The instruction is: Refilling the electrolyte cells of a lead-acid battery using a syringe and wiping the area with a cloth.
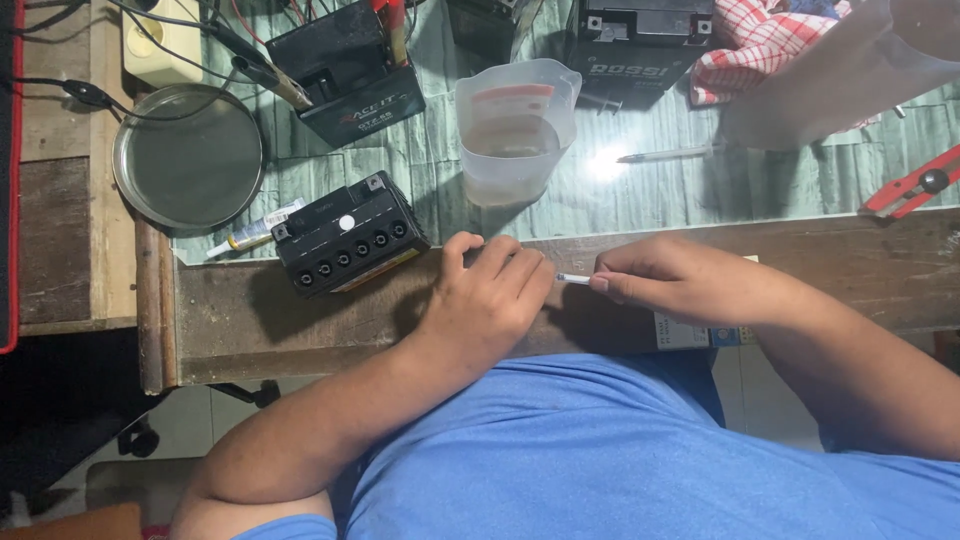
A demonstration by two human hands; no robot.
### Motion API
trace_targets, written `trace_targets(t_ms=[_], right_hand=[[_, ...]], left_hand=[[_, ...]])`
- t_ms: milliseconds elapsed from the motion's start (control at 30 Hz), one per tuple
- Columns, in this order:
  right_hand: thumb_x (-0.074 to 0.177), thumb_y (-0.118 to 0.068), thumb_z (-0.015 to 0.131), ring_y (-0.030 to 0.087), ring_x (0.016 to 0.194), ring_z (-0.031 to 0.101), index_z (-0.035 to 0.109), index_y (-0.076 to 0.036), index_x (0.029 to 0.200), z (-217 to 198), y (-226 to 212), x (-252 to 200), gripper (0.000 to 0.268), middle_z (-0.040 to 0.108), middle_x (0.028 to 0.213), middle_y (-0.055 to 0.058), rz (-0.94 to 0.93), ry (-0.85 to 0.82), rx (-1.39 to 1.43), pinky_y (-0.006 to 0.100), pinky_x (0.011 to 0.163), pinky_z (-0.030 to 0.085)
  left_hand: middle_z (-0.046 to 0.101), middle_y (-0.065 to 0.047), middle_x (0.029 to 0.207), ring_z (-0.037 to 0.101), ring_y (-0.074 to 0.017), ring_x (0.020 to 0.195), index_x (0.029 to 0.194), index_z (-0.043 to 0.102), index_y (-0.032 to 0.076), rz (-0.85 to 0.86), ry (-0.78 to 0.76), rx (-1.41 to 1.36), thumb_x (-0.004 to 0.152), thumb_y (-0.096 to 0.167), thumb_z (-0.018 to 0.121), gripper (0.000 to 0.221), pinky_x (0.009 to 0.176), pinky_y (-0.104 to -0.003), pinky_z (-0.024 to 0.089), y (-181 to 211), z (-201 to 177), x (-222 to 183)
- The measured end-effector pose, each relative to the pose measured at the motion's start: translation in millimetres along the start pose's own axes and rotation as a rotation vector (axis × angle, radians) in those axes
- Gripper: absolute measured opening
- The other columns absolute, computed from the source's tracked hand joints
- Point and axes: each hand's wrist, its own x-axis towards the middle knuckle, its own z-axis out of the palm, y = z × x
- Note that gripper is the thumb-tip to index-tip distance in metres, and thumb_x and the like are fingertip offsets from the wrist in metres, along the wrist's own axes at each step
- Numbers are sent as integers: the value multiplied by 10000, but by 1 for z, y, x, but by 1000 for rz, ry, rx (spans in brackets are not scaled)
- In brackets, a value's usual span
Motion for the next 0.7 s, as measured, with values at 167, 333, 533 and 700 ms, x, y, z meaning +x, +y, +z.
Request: trace_targets(t_ms=[167,333,533,700], right_hand=[[972,-267,512,247,403,632,829,-28,889,0,1,0,405,712,511,189,49,-22,-93,328,403,536],[959,-226,576,360,663,796,803,-95,1091,1,-17,-6,294,799,743,208,22,17,-274,430,594,647],[910,-158,686,242,677,764,754,-141,986,4,-14,-15,103,771,712,87,-164,127,-612,310,544,610],[949,-221,697,179,656,717,707,-142,883,7,-6,-16,103,734,662,39,-383,226,-833,254,540,568]], left_hand=[[619,-82,857,606,-244,935,1027,658,61,28,-38,-35,950,14,659,90,976,-510,290,-5,-4,0],[596,-77,830,607,-237,928,1004,652,62,56,-69,-59,970,17,638,58,979,-476,291,-6,-7,1],[597,-88,821,610,-238,915,1024,661,44,51,-41,-103,988,33,624,53,1000,-457,300,-7,-1,-1],[608,-89,808,620,-236,907,1015,670,42,63,-29,-97,989,40,627,51,1010,-455,309,-7,-2,-1]])
